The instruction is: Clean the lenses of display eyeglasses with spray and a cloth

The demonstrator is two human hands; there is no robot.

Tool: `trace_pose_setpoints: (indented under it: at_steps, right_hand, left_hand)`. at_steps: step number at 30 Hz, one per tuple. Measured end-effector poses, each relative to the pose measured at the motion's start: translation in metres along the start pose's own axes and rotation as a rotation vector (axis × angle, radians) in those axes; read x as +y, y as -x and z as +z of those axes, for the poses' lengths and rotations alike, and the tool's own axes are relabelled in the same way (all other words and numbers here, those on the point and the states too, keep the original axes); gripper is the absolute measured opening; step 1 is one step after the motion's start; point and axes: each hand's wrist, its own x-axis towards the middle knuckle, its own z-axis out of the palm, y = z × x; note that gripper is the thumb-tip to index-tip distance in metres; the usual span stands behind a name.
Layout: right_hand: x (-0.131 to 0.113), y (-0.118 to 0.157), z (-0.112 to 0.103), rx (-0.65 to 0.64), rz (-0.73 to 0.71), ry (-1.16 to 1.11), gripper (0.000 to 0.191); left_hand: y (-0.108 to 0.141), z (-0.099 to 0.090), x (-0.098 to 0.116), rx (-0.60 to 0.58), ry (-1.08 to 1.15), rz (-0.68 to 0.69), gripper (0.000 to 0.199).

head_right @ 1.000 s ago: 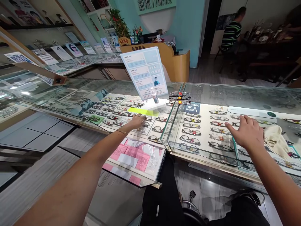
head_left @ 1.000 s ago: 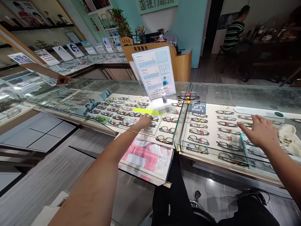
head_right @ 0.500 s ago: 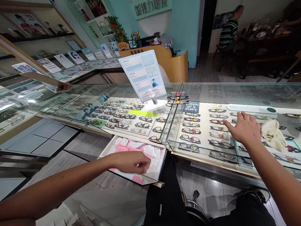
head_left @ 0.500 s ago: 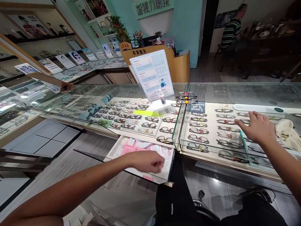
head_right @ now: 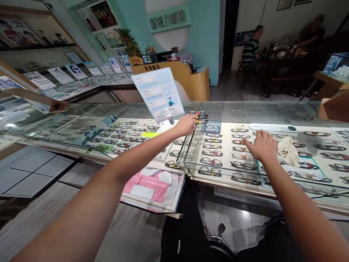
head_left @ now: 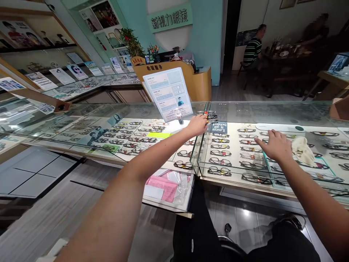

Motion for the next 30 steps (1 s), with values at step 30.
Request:
trace_pose_setpoints:
  at_steps: [30]
  right_hand:
    - [-0.001, -0.001, -0.001, -0.015, 0.004, -0.015, 0.1]
  left_hand:
    - [-0.044, 0.017, -0.028, 0.005, -0.11, 0.006, 0.044]
